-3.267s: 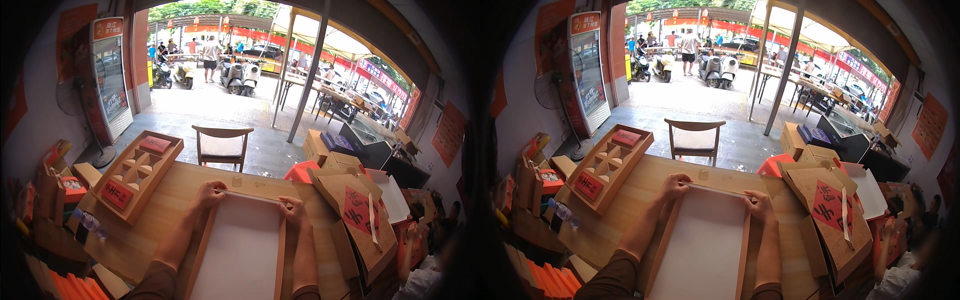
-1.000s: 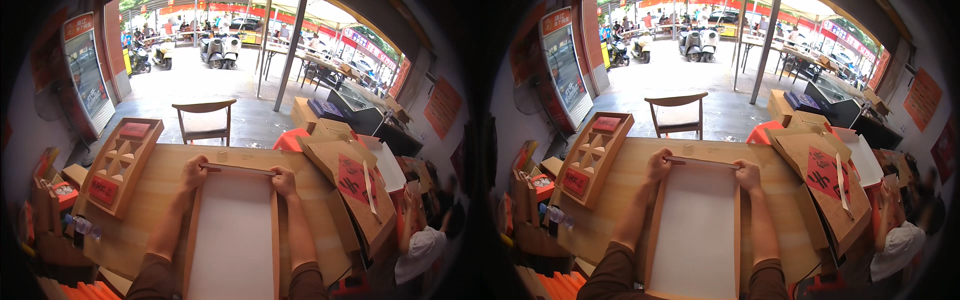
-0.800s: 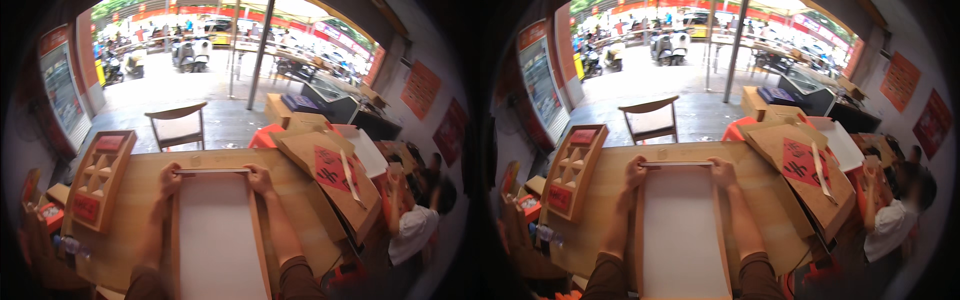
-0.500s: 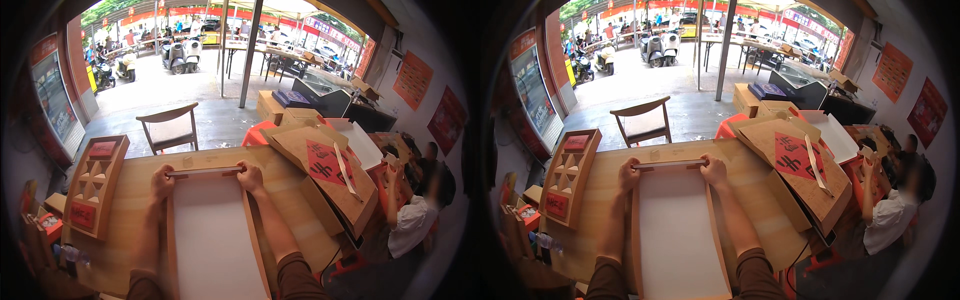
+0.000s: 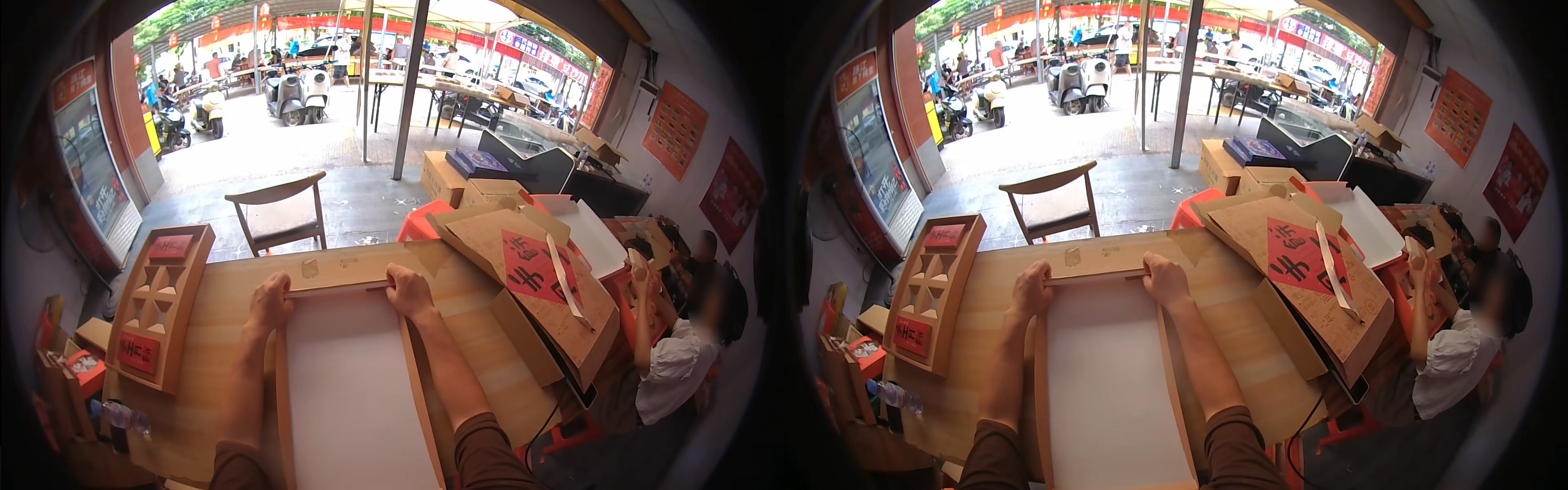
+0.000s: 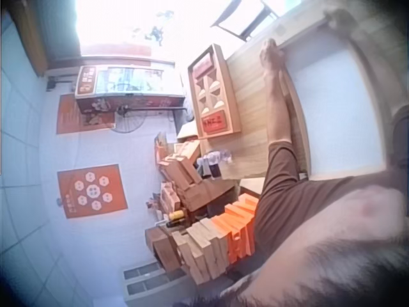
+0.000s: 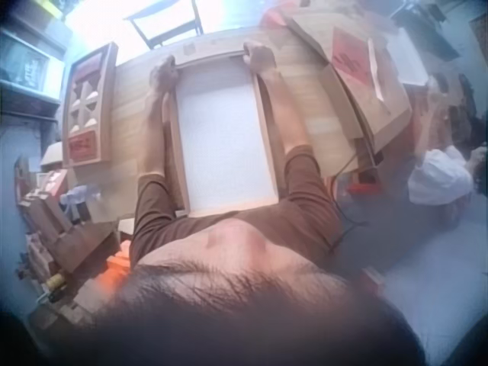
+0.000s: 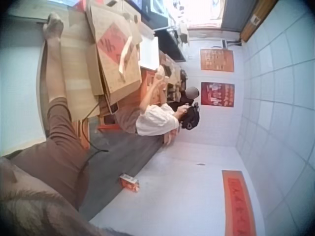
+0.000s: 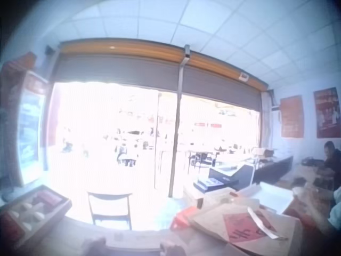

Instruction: The person assembles a flat cardboard box by folding its sides and securing them with tape. They then place a lid on the box and tie it with a ribbon. The process is repeated for a second box.

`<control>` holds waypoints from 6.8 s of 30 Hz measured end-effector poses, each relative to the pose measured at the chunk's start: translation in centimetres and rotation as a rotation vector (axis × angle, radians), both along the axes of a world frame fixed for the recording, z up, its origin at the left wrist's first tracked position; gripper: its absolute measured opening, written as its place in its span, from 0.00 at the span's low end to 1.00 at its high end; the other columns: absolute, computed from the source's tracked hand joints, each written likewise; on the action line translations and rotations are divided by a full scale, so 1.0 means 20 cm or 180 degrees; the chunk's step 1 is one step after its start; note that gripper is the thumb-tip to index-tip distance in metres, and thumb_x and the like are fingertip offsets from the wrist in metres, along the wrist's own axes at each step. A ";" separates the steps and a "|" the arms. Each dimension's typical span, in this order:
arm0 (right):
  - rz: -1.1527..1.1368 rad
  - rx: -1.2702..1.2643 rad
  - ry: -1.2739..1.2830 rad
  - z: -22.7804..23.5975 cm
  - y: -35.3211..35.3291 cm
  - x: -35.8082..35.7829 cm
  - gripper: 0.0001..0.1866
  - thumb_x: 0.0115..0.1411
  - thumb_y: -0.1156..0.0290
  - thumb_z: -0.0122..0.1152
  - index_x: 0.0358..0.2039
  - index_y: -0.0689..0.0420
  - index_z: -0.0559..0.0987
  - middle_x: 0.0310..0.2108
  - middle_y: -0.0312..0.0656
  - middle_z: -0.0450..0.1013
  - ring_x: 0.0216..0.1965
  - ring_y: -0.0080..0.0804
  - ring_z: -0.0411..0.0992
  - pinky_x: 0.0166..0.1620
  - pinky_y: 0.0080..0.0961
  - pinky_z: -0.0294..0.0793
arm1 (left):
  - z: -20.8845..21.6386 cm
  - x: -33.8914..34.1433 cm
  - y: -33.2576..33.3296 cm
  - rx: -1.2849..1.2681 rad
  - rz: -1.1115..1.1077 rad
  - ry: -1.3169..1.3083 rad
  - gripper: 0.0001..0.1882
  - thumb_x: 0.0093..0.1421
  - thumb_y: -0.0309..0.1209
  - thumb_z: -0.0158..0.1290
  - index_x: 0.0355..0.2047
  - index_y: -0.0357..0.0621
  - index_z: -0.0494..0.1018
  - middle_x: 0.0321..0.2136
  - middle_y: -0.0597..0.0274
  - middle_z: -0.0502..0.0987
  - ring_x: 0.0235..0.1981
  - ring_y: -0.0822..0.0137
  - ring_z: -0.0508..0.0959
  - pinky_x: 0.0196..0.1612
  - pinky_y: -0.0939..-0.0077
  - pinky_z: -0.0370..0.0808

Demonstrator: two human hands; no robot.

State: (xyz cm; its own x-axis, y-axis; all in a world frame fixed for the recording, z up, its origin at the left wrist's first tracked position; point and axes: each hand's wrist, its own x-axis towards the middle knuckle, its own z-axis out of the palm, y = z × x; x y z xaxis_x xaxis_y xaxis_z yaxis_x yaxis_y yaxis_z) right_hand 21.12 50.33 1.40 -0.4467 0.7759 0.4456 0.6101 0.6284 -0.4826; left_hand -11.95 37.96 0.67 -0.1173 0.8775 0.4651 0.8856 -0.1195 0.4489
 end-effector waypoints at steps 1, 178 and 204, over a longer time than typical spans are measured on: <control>0.0027 -0.0026 -0.0022 0.01 0.00 0.00 0.08 0.52 0.76 0.64 0.31 0.55 0.73 0.31 0.45 0.77 0.37 0.53 0.78 0.39 0.47 0.77 | -0.01 -0.01 0.00 -0.0024 -0.0002 0.0016 0.09 0.51 0.23 0.56 0.31 0.43 0.68 0.31 0.50 0.77 0.36 0.41 0.80 0.37 0.51 0.76; -0.0430 0.0246 -0.0659 -0.17 0.00 -0.10 0.02 0.52 0.75 0.63 0.27 0.55 0.82 0.39 0.45 0.78 0.45 0.48 0.80 0.47 0.43 0.82 | -0.19 0.14 0.07 -0.0478 0.0773 0.1797 0.09 0.59 0.26 0.54 0.28 0.40 0.84 0.34 0.52 0.81 0.38 0.50 0.87 0.43 0.55 0.85; -0.0623 0.0812 -0.0480 -0.51 0.22 -0.18 0.02 0.57 0.68 0.60 0.31 0.48 0.81 0.34 0.44 0.79 0.37 0.47 0.80 0.39 0.45 0.83 | -0.26 0.14 0.13 0.0650 0.0550 0.2026 0.08 0.61 0.29 0.54 0.25 0.44 0.79 0.26 0.51 0.80 0.33 0.52 0.82 0.37 0.56 0.79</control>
